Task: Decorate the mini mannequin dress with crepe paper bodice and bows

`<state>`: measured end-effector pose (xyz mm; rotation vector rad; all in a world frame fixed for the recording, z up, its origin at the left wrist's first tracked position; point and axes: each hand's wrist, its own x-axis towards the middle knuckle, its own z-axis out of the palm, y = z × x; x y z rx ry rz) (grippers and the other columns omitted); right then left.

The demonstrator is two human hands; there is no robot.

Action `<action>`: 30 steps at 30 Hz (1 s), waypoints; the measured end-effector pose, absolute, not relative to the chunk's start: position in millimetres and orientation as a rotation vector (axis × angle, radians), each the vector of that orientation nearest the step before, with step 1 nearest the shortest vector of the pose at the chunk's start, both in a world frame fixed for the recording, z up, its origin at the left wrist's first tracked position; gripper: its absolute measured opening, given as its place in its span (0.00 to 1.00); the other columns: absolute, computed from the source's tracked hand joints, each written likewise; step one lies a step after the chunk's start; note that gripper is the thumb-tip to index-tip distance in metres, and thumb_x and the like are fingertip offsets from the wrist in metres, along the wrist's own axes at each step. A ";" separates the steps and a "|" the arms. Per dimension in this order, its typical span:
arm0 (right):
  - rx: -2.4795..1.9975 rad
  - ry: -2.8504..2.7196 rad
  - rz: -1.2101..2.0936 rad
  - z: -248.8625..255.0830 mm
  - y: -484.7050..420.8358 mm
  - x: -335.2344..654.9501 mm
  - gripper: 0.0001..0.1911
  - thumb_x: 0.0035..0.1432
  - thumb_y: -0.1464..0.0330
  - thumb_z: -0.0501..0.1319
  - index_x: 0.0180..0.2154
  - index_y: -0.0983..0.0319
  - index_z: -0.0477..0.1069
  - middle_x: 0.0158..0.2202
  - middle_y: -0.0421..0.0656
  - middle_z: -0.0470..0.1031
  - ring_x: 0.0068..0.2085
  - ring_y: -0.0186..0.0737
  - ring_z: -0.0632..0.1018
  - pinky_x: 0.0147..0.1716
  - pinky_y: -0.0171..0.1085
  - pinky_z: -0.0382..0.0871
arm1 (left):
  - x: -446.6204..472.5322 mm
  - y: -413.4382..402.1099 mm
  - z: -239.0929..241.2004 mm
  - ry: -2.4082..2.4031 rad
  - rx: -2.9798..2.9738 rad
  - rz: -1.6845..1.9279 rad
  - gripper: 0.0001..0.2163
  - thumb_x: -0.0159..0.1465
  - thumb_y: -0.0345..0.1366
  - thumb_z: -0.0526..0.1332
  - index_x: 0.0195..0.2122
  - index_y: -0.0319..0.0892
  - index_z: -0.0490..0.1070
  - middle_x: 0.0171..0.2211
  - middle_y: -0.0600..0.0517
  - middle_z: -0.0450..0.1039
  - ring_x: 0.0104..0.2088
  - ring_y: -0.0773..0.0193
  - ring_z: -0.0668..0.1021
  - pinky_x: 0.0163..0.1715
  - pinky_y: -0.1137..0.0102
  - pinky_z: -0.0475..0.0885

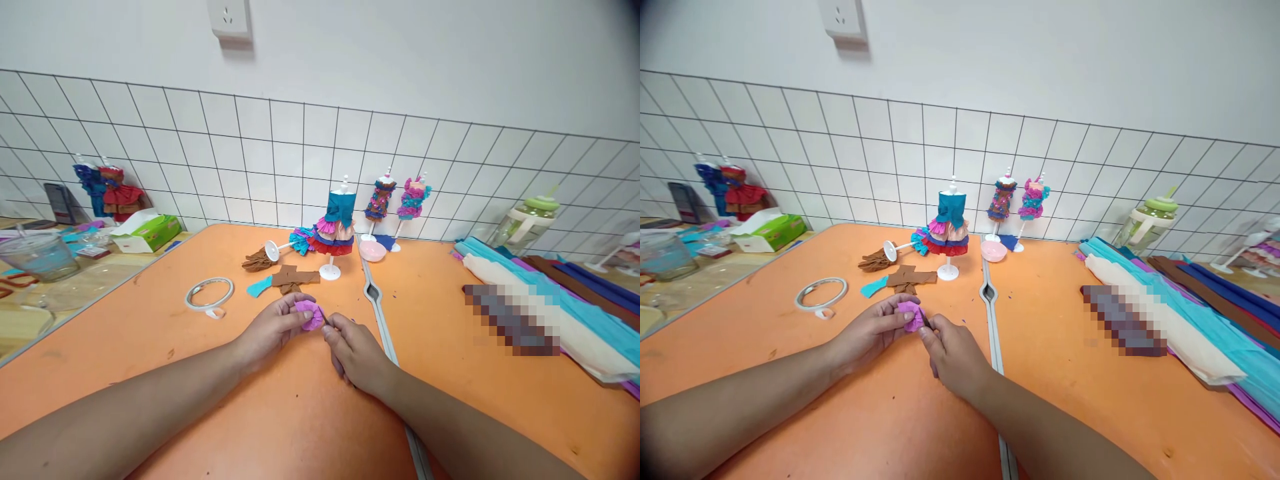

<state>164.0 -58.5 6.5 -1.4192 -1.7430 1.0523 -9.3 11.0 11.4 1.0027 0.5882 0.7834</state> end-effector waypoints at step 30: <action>-1.376 -1.720 1.225 -0.9 -54.2 172.2 0.14 0.67 0.57 0.46 0.33 0.58 0.58 0.16 0.31 0.66 0.13 0.28 0.66 0.13 0.26 0.59 | -14.0 16.1 7.9 0.608 1.208 0.743 0.09 0.58 0.37 0.68 0.36 0.39 0.75 0.33 0.49 0.75 0.36 0.63 0.74 0.40 0.69 0.67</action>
